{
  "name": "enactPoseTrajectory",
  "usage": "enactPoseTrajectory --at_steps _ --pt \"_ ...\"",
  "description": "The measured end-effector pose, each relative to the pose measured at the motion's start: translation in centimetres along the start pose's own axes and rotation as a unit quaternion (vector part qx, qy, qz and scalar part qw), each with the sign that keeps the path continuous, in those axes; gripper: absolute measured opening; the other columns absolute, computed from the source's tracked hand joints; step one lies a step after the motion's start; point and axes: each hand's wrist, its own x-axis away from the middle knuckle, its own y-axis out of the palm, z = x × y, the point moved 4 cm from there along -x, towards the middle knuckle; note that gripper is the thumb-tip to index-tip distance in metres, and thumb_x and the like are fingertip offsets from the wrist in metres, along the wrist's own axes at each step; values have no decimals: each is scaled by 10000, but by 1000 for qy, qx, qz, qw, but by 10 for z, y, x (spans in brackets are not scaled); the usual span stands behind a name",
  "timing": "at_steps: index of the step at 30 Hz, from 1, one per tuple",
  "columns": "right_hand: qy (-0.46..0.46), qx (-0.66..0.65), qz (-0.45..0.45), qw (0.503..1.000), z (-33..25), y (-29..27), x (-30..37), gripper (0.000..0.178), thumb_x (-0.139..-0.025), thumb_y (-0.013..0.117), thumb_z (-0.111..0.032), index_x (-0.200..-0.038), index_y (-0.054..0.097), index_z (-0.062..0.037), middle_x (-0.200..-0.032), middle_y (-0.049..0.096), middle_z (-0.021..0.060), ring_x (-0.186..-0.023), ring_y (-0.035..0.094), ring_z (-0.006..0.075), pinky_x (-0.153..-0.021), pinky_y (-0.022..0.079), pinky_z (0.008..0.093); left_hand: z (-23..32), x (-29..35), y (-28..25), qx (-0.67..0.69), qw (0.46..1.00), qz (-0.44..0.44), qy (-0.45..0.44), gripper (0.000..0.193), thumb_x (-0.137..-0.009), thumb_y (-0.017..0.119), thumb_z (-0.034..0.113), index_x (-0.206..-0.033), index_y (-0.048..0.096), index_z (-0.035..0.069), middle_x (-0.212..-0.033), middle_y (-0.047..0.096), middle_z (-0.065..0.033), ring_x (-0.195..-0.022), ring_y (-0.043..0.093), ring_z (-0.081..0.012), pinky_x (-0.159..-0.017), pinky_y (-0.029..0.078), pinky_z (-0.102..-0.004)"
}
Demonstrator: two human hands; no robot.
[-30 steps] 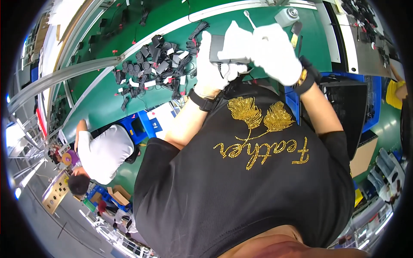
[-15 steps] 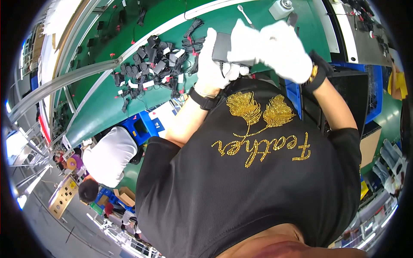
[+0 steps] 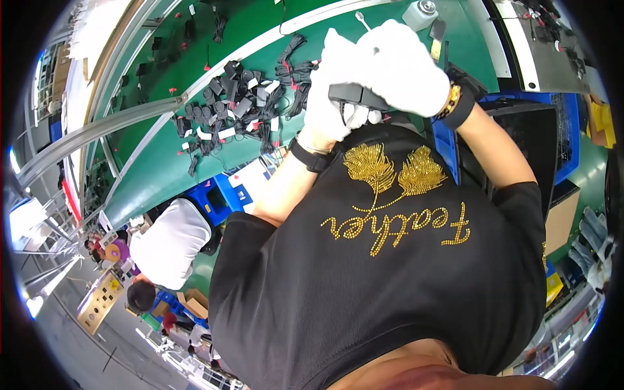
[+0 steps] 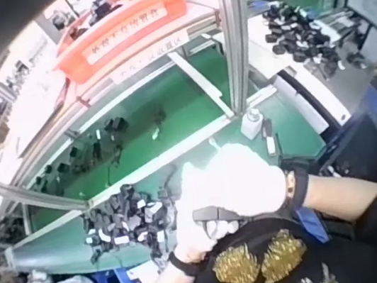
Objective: Assembling small black plastic electronic components by hand at a production workstation.
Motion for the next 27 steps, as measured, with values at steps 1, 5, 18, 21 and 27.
enactPoseTrajectory --at_steps 1,5,18,21,27 --pt "-16 1 -9 1000 -10 0 -7 272 -776 619 -283 -1003 660 -138 -884 568 58 -800 518 238 -686 427 371 4 -2 -5 -1 1000 -2 1 724 -931 272 606 -1222 483 -22 -918 647 -191 -473 582 -264 -508 546 -362" --pt "26 -33 2 999 -45 -9 -1 310 -739 607 -255 -1027 656 -151 -872 564 70 -792 522 241 -690 430 384 8 -2 -13 -42 999 12 16 687 -934 275 589 -1298 450 34 -961 647 -116 -626 601 -217 -649 560 -393" --pt "200 -250 -41 946 -50 -10 34 308 -766 590 -120 -1067 655 -131 -825 632 33 -667 553 210 -635 424 343 6 8 32 -4 979 202 -17 706 -931 308 608 -1238 476 -5 -1057 622 -161 -799 665 -242 -507 548 -314" --pt "114 -98 -2 989 -46 -37 20 236 -765 599 -126 -987 678 -121 -845 657 24 -657 569 170 -613 418 311 6 7 10 -44 998 51 8 738 -914 315 637 -1203 493 -18 -1008 629 -165 -833 659 -246 -655 559 -335" --pt "64 -97 -20 993 -47 -26 46 155 -739 626 -149 -874 703 -151 -660 588 -1 -561 486 201 -559 371 319 10 13 20 -300 929 146 160 524 -946 408 521 -1113 531 41 -1031 622 -103 -840 657 -227 -611 566 -340"
